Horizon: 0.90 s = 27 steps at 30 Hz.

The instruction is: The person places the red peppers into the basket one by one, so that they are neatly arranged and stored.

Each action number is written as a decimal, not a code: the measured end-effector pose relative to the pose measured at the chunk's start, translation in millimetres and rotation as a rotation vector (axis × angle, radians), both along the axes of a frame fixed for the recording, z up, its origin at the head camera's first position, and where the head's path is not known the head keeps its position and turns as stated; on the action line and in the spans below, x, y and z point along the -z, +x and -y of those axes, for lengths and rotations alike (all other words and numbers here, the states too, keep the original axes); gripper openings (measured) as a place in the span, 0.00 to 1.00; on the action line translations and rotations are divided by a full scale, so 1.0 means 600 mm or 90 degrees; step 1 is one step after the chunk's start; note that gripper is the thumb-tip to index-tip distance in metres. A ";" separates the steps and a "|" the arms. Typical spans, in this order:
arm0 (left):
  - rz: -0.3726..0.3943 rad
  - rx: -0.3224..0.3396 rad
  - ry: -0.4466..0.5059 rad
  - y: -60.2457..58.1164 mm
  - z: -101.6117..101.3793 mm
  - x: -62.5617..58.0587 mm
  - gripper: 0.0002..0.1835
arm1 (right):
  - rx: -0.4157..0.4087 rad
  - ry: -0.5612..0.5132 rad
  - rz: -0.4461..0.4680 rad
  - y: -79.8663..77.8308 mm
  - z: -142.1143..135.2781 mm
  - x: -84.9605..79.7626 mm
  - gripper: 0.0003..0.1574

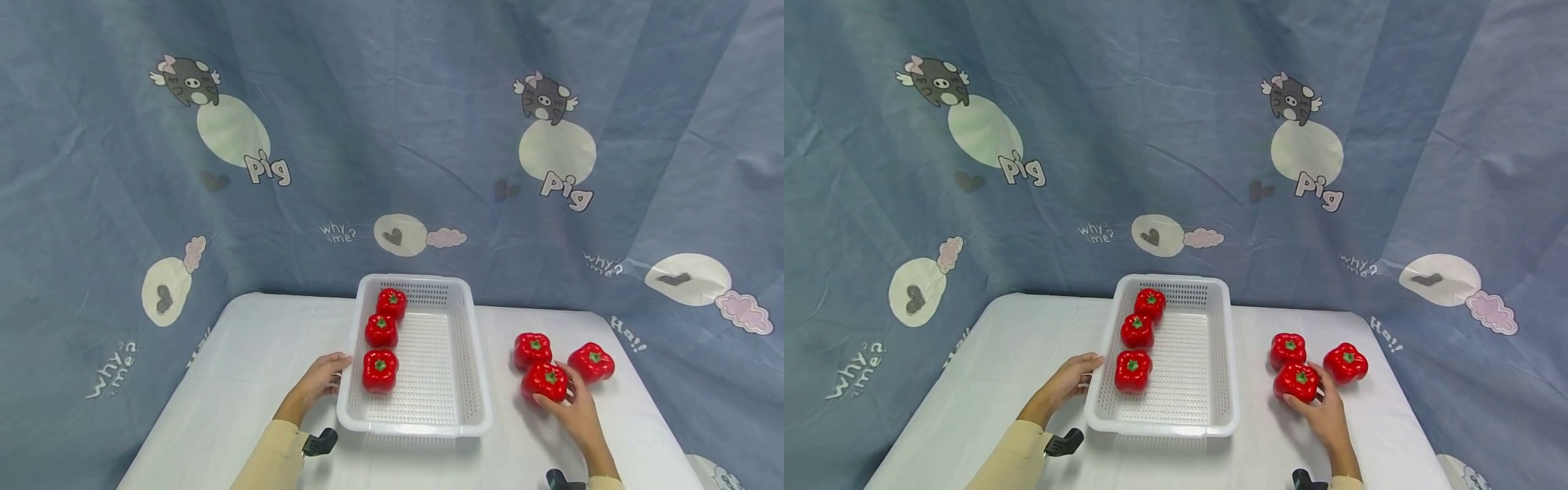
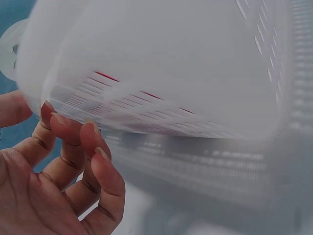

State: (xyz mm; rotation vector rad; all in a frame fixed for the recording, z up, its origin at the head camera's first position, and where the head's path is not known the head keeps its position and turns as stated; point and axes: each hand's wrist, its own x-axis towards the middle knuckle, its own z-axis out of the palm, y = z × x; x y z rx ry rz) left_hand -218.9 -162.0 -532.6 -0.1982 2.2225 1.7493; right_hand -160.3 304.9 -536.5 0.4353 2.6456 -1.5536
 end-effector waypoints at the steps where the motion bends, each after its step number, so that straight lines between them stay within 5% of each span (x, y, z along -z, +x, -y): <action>1: 0.002 -0.001 -0.001 0.000 0.000 0.000 0.15 | -0.001 0.002 -0.004 -0.001 0.001 -0.003 0.61; 27: 0.033 0.030 -0.013 -0.007 0.013 -0.006 0.16 | -0.086 -0.031 -0.131 -0.034 0.046 -0.092 0.56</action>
